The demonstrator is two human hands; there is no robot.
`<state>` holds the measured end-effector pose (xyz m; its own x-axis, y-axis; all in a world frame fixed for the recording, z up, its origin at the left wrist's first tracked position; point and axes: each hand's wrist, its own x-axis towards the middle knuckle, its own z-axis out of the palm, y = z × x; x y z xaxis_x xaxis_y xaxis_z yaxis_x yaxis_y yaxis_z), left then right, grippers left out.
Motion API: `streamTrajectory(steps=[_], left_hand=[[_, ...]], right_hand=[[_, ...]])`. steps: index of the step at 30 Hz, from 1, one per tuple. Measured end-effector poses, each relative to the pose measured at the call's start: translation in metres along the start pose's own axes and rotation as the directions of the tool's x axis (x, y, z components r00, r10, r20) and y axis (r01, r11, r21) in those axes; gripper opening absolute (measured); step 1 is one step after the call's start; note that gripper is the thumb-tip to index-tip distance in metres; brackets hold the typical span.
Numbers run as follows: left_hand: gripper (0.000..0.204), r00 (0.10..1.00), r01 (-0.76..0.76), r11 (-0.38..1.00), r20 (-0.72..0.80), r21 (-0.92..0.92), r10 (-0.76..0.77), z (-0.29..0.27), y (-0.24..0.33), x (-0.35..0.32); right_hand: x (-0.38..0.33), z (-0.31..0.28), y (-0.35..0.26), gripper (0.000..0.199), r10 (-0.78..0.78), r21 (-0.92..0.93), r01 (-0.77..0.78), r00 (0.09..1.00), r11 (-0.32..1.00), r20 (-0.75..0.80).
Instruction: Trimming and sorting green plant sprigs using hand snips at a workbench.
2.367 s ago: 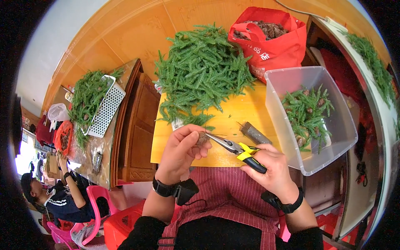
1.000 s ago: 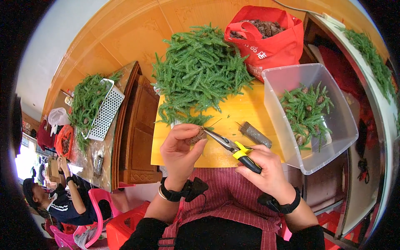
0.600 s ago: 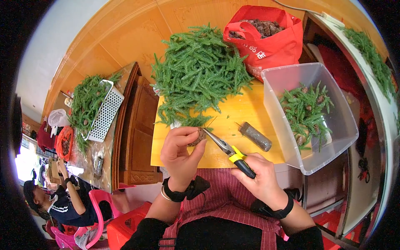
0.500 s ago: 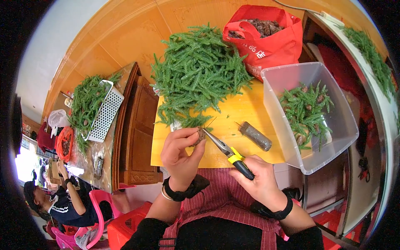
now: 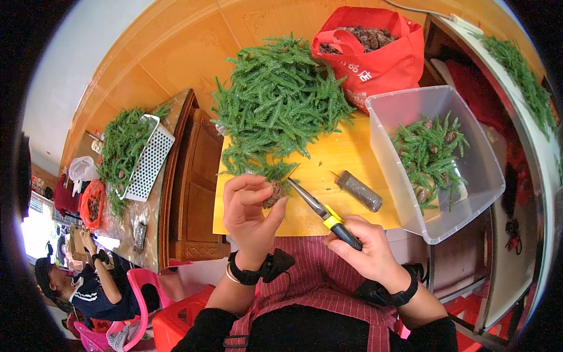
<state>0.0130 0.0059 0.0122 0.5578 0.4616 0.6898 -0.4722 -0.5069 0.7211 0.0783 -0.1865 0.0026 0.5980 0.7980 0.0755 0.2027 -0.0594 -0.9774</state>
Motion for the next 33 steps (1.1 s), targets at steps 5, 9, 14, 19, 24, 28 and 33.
streamTrajectory(steps=[5,9,14,19,24,28,33], left_hand=[[0.029,0.999,0.018,0.998,0.050,-0.057,-0.015,0.000,-0.001,0.000],[0.028,0.999,-0.023,1.000,0.037,-0.012,0.024,0.000,-0.001,0.000],[0.026,0.998,-0.053,0.998,0.046,0.036,0.051,-0.002,-0.006,-0.002],[0.025,0.996,-0.082,0.995,0.037,0.064,0.079,0.000,-0.004,-0.001],[0.023,0.998,-0.047,0.998,-0.041,0.037,0.048,0.001,0.000,0.001],[0.025,0.997,0.074,0.989,0.013,-0.132,-0.073,-0.001,0.001,-0.001],[0.026,0.960,0.277,0.884,0.064,-0.377,-0.273,-0.002,0.007,0.004]], right_hand=[[0.004,-0.003,-0.003,0.018,-0.044,-0.037,0.045,0.999,0.998,0.019],[0.002,-0.001,-0.002,0.014,0.031,-0.083,-0.032,0.999,0.996,-0.012],[0.001,0.006,-0.012,0.010,0.194,0.051,-0.191,0.979,0.980,-0.063],[-0.004,0.014,-0.010,0.010,0.298,0.355,-0.277,0.954,0.893,-0.007],[-0.007,0.014,-0.011,0.012,0.271,0.245,-0.258,0.962,0.935,-0.020],[-0.007,0.008,-0.010,0.014,0.210,0.129,-0.208,0.978,0.970,-0.008],[-0.005,0.000,-0.003,0.015,0.038,0.046,-0.037,0.999,0.998,-0.017]])
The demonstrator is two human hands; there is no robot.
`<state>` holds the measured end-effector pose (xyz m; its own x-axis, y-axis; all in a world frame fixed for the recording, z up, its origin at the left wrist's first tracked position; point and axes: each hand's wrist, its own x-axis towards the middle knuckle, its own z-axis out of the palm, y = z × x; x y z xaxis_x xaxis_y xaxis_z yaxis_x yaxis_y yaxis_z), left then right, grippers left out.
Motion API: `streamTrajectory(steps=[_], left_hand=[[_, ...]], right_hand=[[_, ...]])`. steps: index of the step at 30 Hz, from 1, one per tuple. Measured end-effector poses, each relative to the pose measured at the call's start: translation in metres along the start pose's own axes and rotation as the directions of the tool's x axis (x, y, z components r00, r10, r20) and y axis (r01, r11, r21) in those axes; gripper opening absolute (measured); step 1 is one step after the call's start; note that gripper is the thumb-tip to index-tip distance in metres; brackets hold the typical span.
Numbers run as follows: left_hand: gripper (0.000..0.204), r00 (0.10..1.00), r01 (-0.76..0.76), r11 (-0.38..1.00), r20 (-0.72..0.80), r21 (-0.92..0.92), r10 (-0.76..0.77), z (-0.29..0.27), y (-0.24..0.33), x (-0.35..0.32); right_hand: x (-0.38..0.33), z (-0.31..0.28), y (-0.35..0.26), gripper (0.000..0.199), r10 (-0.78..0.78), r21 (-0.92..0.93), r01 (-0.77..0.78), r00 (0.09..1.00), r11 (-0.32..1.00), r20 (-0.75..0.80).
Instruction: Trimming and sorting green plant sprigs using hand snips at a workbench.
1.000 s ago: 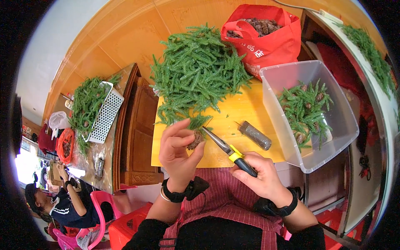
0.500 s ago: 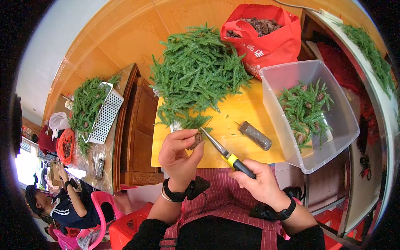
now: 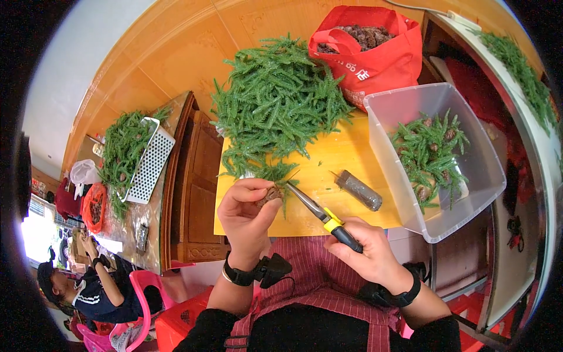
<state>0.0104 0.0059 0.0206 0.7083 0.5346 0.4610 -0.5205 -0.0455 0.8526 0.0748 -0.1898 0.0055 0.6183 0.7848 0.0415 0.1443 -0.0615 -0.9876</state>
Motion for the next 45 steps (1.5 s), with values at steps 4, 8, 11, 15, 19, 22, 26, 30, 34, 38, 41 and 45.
streamTrajectory(steps=[4,8,11,15,19,22,26,30,34,38,41,45], left_hand=[[0.026,1.000,-0.019,1.000,-0.012,0.011,0.019,0.000,-0.001,-0.001],[0.026,0.999,-0.035,0.999,0.005,0.034,0.035,-0.001,-0.003,-0.001],[0.026,0.998,-0.060,0.996,0.025,0.069,0.059,-0.003,-0.005,-0.001],[0.026,0.997,-0.066,0.995,0.036,0.080,0.063,-0.004,-0.006,-0.001],[0.026,0.996,-0.078,0.994,0.042,0.071,0.075,-0.003,-0.005,-0.001],[0.026,0.997,-0.068,0.995,0.041,0.073,0.066,-0.003,-0.005,-0.001],[0.026,0.994,-0.097,0.990,0.054,0.099,0.092,-0.003,-0.006,-0.001],[0.025,0.988,-0.154,0.973,0.044,0.170,0.149,-0.003,-0.008,-0.001],[0.024,0.952,-0.303,0.873,0.087,0.383,0.293,0.001,-0.004,0.000],[0.022,0.910,-0.378,0.769,0.055,0.516,0.410,0.005,-0.003,0.000],[0.021,0.972,-0.223,0.923,0.002,0.313,0.235,0.002,-0.004,0.001],[0.022,0.997,0.051,0.996,0.062,-0.069,-0.047,-0.007,-0.003,0.005]], right_hand=[[0.008,-0.001,-0.003,0.015,-0.199,-0.206,0.188,0.979,0.960,-0.039],[0.010,0.002,-0.005,0.013,-0.228,-0.281,0.205,0.972,0.938,-0.055],[0.010,0.004,-0.005,0.012,-0.237,-0.288,0.200,0.966,0.936,-0.099],[0.010,0.005,-0.006,0.013,-0.218,-0.341,0.168,0.969,0.925,-0.116],[0.011,0.004,-0.006,0.014,-0.278,-0.345,0.224,0.954,0.912,-0.114],[0.012,0.006,-0.005,0.014,-0.272,-0.360,0.208,0.953,0.909,-0.135],[0.012,0.006,-0.006,0.014,-0.264,-0.356,0.201,0.955,0.913,-0.135],[0.011,0.008,-0.005,0.014,-0.281,-0.408,0.205,0.950,0.890,-0.136],[0.005,0.013,-0.002,0.013,-0.129,-0.318,0.083,0.983,0.945,-0.128],[0.000,0.025,0.010,0.020,-0.091,-0.163,0.059,0.977,0.985,-0.194],[0.000,0.022,0.010,0.019,0.058,-0.047,-0.066,0.988,0.997,-0.143],[0.007,0.009,0.010,0.018,-0.208,-0.249,0.185,0.975,0.951,-0.072]])
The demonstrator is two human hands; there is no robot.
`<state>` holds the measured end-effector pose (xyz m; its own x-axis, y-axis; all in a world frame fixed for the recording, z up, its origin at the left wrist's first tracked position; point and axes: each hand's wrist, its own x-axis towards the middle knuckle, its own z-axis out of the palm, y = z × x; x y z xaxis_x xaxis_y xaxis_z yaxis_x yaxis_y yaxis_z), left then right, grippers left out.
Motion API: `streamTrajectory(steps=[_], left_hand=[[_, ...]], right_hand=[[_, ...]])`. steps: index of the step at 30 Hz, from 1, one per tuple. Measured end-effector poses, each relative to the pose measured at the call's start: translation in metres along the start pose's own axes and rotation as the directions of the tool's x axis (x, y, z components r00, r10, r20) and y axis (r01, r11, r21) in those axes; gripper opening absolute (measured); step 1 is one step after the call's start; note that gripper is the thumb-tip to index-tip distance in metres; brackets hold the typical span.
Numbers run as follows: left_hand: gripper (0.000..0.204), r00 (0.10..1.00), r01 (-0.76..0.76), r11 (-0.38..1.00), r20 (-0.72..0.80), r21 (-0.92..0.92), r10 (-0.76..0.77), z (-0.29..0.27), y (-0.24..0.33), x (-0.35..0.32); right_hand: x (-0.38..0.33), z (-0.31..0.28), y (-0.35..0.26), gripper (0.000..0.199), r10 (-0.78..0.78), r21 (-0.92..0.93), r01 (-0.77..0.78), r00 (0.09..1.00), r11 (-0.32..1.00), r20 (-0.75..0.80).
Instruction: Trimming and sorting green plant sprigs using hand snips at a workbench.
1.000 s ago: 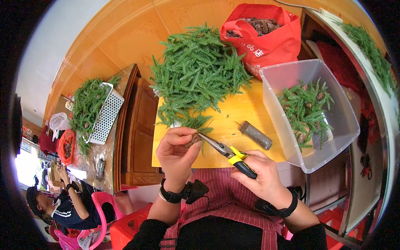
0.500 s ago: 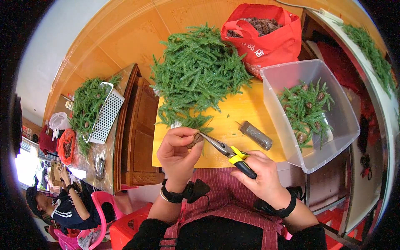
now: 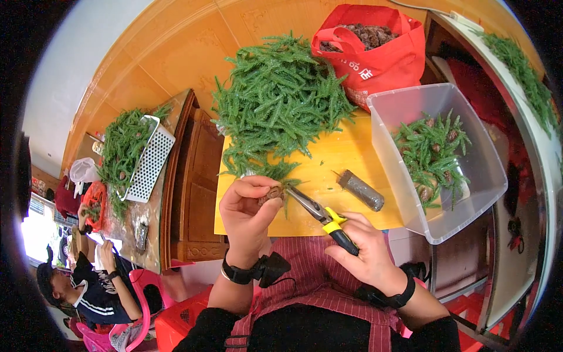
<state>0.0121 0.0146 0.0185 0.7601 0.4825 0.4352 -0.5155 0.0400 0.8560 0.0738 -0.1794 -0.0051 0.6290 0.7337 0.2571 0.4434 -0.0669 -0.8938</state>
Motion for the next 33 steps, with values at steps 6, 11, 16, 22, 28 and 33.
streamTrajectory(steps=[6,11,16,22,28,33], left_hand=[[0.023,0.979,0.201,0.960,0.060,-0.195,-0.192,-0.004,0.004,-0.002],[0.022,0.971,0.238,0.931,0.092,-0.278,-0.221,-0.004,0.004,-0.001],[0.021,0.964,0.264,0.912,0.120,-0.314,-0.238,-0.007,0.002,-0.002],[0.020,0.951,0.307,0.871,0.156,-0.383,-0.267,-0.006,0.000,-0.002],[0.020,0.945,0.326,0.858,0.148,-0.398,-0.291,-0.006,0.001,-0.004],[0.015,0.940,0.335,0.881,0.059,-0.333,-0.335,0.000,0.004,-0.003]], right_hand=[[0.010,-0.007,-0.003,0.024,-0.168,-0.201,0.162,0.986,0.966,-0.012],[0.015,-0.011,-0.003,0.030,-0.230,-0.283,0.214,0.973,0.935,-0.024],[0.017,-0.011,-0.001,0.030,-0.290,-0.369,0.255,0.956,0.894,-0.042],[0.016,-0.013,-0.001,0.032,-0.321,-0.439,0.274,0.947,0.856,-0.035],[0.017,-0.014,-0.002,0.035,-0.304,-0.511,0.269,0.953,0.816,0.015],[0.016,-0.014,0.002,0.035,-0.278,-0.534,0.246,0.960,0.809,0.022]])
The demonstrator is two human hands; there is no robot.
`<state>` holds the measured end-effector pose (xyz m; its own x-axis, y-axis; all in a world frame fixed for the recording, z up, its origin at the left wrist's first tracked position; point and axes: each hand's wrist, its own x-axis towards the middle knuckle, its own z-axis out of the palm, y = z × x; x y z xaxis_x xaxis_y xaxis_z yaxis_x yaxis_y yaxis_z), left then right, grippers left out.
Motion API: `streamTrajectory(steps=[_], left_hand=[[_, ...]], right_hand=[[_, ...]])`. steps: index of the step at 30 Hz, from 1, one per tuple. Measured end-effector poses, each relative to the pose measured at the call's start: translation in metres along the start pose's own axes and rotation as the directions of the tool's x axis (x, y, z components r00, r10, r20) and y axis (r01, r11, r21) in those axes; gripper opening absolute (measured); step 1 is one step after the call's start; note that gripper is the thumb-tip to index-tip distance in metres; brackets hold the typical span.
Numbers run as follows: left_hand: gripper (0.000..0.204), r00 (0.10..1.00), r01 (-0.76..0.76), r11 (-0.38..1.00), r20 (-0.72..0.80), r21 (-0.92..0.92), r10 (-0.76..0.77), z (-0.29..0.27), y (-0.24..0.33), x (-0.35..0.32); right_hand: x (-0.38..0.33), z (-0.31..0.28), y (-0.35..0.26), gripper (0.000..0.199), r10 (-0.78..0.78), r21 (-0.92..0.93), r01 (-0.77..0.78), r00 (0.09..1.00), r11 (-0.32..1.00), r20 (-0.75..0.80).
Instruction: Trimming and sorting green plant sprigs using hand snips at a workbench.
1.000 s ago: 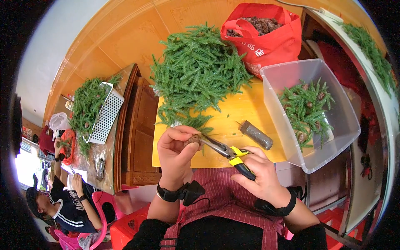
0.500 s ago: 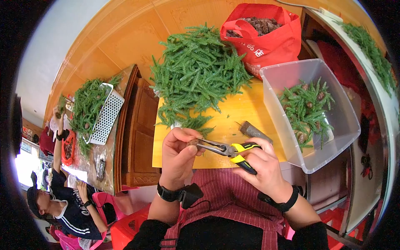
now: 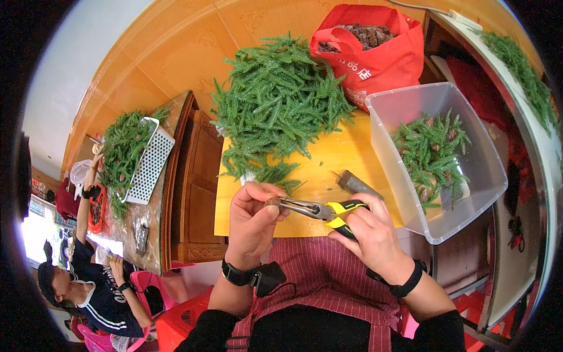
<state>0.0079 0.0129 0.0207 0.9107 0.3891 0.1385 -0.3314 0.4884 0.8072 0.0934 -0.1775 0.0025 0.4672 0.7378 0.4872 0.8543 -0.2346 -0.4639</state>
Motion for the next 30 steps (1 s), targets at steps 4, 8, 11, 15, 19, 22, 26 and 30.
streamTrajectory(steps=[4,8,11,15,19,22,26,30], left_hand=[[0.019,0.998,0.007,1.000,0.058,-0.026,-0.006,-0.007,0.000,-0.001],[0.019,0.998,0.022,0.999,0.064,-0.044,-0.020,-0.005,-0.001,0.000],[0.019,0.998,0.007,0.998,0.066,-0.055,-0.004,-0.003,-0.002,0.001],[0.021,0.999,-0.035,0.999,0.018,0.037,0.034,-0.003,-0.002,0.001],[0.022,0.995,-0.094,0.992,0.026,0.089,0.092,-0.004,-0.005,0.001],[0.028,0.997,-0.076,0.990,0.024,0.120,0.074,0.000,-0.003,0.001],[0.041,1.000,0.004,0.984,0.010,0.177,-0.006,0.002,-0.002,0.001],[0.038,0.990,0.040,0.980,0.126,0.195,-0.065,-0.005,-0.004,0.000]], right_hand=[[0.000,-0.001,0.000,0.036,0.001,-0.002,-0.001,0.999,1.000,0.046],[-0.001,0.001,-0.003,0.037,0.034,0.086,-0.041,0.996,0.995,0.087],[0.000,0.004,-0.003,0.036,0.012,0.220,-0.026,0.998,0.975,0.067],[-0.007,0.005,0.003,0.035,0.077,0.307,-0.090,0.995,0.948,0.056],[-0.013,0.004,0.006,0.032,0.172,0.431,-0.205,0.978,0.879,0.115],[-0.011,0.003,0.004,0.028,0.226,0.533,-0.263,0.965,0.804,0.134],[-0.009,0.003,0.003,0.019,0.252,0.616,-0.256,0.963,0.745,0.097],[-0.005,0.006,0.002,0.021,0.405,0.321,-0.446,0.895,0.836,0.187]])
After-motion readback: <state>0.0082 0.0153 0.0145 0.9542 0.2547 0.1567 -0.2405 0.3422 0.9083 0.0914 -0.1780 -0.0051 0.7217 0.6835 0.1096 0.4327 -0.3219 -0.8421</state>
